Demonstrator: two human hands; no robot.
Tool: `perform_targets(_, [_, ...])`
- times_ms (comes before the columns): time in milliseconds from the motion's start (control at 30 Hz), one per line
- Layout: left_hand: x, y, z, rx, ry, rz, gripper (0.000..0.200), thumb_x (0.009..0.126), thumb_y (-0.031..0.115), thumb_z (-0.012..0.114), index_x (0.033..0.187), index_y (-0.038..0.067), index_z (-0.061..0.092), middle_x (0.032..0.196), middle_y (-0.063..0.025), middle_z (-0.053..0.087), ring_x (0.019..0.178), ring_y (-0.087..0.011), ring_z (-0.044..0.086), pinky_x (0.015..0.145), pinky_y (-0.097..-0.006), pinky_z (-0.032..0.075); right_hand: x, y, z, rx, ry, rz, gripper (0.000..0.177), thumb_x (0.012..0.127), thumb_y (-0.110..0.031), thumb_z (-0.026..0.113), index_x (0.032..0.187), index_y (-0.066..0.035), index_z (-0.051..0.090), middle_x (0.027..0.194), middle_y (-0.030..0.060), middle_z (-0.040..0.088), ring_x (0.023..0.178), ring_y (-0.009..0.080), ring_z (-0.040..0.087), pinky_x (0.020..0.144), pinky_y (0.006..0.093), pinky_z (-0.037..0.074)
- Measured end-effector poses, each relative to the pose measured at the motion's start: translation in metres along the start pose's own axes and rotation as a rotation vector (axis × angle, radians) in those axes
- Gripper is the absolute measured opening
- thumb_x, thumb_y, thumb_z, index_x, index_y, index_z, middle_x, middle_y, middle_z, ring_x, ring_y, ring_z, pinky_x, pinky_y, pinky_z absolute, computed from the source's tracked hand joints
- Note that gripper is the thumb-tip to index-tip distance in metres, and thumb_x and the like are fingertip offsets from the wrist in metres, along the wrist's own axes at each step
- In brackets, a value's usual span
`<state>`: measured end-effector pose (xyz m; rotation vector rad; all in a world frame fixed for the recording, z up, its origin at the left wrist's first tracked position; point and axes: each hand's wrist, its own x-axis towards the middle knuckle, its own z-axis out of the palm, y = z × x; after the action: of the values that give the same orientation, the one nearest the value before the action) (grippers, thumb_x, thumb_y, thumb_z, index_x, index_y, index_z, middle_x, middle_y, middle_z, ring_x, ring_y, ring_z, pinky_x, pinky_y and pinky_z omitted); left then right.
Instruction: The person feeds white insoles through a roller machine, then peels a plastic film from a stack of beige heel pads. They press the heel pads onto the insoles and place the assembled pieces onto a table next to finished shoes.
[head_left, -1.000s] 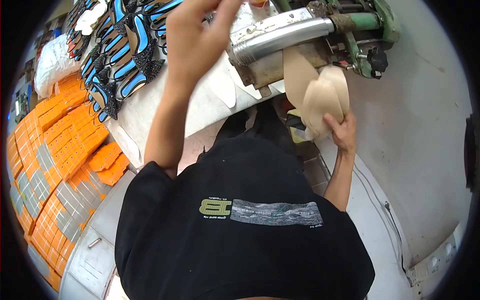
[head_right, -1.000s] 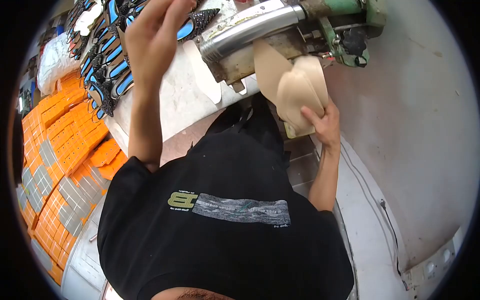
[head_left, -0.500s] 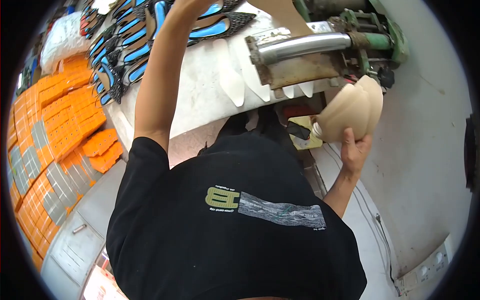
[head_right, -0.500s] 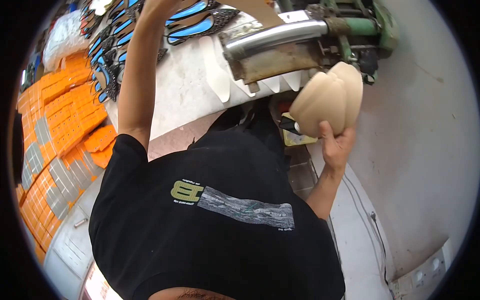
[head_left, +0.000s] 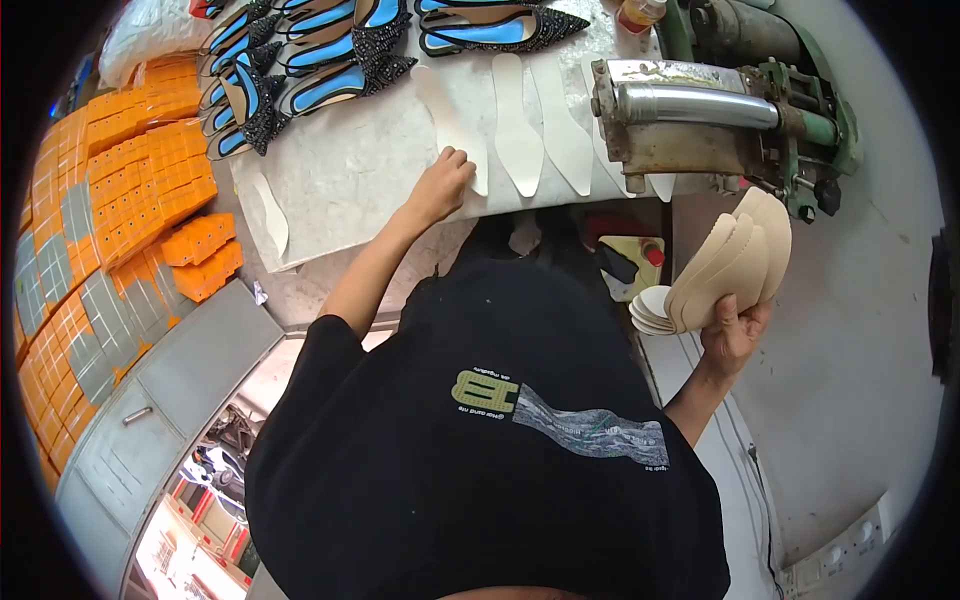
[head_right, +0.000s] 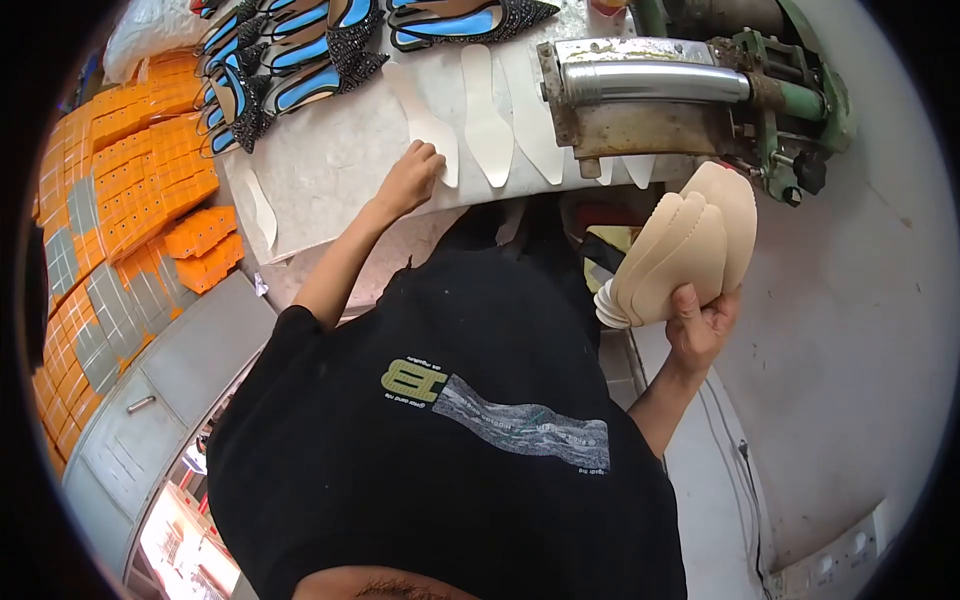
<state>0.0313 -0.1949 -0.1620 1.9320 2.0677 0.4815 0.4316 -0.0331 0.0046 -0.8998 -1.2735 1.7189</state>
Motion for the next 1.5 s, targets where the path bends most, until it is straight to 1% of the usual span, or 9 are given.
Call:
perform_targets(400, [-0.013, 0.007, -0.01, -0.101, -0.28, 0.121, 0.012, 0.078, 0.004, 0.057, 0.089, 0.003, 0.062, 0.084, -0.0085, 0.054, 0.086, -0.0302, 0.051, 0.072, -0.0345, 0.048, -0.01, -0.001, 0.026, 0.078, -0.096, 0.0, 0.055, 0.084, -0.001, 0.066, 0.135, -0.004, 0.047, 0.124, 0.013, 0.06, 0.107, 0.0218, 0.06, 0.093, 0.0285, 0.046])
perform_targets(500, [0.014, 0.079, -0.086, -0.346, -0.276, -0.15, 0.02, 0.086, 0.01, 0.058, 0.103, 0.002, 0.065, 0.092, -0.0102, 0.062, 0.087, -0.03, 0.059, 0.077, -0.0333, 0.051, -0.019, -0.004, 0.029, 0.057, -0.069, 0.021, 0.058, 0.079, 0.002, 0.068, 0.134, -0.003, 0.048, 0.121, 0.0131, 0.062, 0.104, 0.0223, 0.062, 0.092, 0.0293, 0.047])
perform_targets(567, [0.047, 0.145, -0.131, -1.506, -0.171, -0.511, 0.026, 0.095, 0.014, 0.054, 0.114, -0.002, 0.064, 0.107, -0.0152, 0.065, 0.085, -0.0261, 0.065, 0.081, -0.0332, 0.053, -0.021, -0.006, 0.04, 0.113, -0.115, 0.18, 0.06, 0.068, 0.001, 0.078, 0.124, -0.001, 0.057, 0.113, 0.0121, 0.065, 0.095, 0.0216, 0.063, 0.088, 0.0279, 0.047])
perform_targets(633, [0.075, 0.191, -0.155, -1.864, -0.207, -0.289, 0.031, 0.096, 0.017, 0.057, 0.121, -0.001, 0.06, 0.111, -0.0189, 0.065, 0.095, -0.0223, 0.065, 0.086, -0.0326, 0.055, -0.011, -0.005, 0.06, 0.179, -0.177, 0.08, 0.058, 0.065, 0.005, 0.077, 0.12, -0.001, 0.06, 0.108, 0.0116, 0.067, 0.093, 0.0226, 0.064, 0.085, 0.0287, 0.049])
perform_targets(733, [0.095, 0.192, -0.159, -1.747, -0.49, -0.122, 0.026, 0.094, 0.013, 0.06, 0.115, -0.001, 0.065, 0.108, -0.0173, 0.065, 0.093, -0.0205, 0.065, 0.082, -0.0288, 0.054, -0.012, -0.015, 0.062, 0.186, -0.242, 0.083, 0.068, 0.059, -0.002, 0.079, 0.124, -0.007, 0.06, 0.114, 0.0115, 0.067, 0.101, 0.024, 0.064, 0.09, 0.0339, 0.05])
perform_targets(933, [0.104, 0.219, -0.151, -1.908, -0.494, -0.232, 0.023, 0.092, 0.014, 0.063, 0.11, 0.0, 0.068, 0.106, -0.0167, 0.065, 0.092, -0.0188, 0.063, 0.08, -0.0268, 0.05, -0.015, -0.014, 0.05, 0.231, -0.327, 0.044, 0.065, 0.057, -0.002, 0.079, 0.12, -0.008, 0.063, 0.115, 0.0115, 0.066, 0.1, 0.0249, 0.065, 0.09, 0.0345, 0.05])
perform_targets(1067, [0.112, 0.231, -0.13, -1.895, -0.275, 0.211, 0.023, 0.088, 0.019, 0.067, 0.103, 0.001, 0.067, 0.11, -0.0184, 0.062, 0.091, -0.0262, 0.06, 0.078, -0.035, 0.05, -0.02, -0.017, 0.049, 0.259, -0.223, 0.104, 0.058, 0.058, -0.004, 0.078, 0.114, -0.008, 0.066, 0.111, 0.0113, 0.068, 0.099, 0.0246, 0.065, 0.089, 0.0341, 0.051])
perform_targets(1133, [0.113, 0.231, -0.131, -1.969, -0.332, 0.173, 0.022, 0.087, 0.019, 0.067, 0.1, 0.001, 0.067, 0.108, -0.0181, 0.062, 0.092, -0.027, 0.06, 0.078, -0.0357, 0.05, -0.018, -0.023, 0.049, 0.358, -0.292, 0.153, 0.05, 0.069, 0.007, 0.071, 0.117, -0.002, 0.062, 0.106, 0.0151, 0.067, 0.088, 0.0245, 0.065, 0.079, 0.0309, 0.051])
perform_targets(1500, [0.122, 0.239, -0.114, -2.401, -0.529, 0.032, 0.021, 0.076, 0.001, 0.073, 0.094, 0.001, 0.061, 0.102, -0.0158, 0.061, 0.089, -0.0266, 0.061, 0.08, -0.0337, 0.051, 0.002, -0.04, 0.048, 0.16, -0.547, -0.142, 0.05, 0.063, 0.003, 0.07, 0.111, -0.01, 0.067, 0.11, 0.0212, 0.064, 0.084, 0.0317, 0.062, 0.078, 0.0374, 0.05])
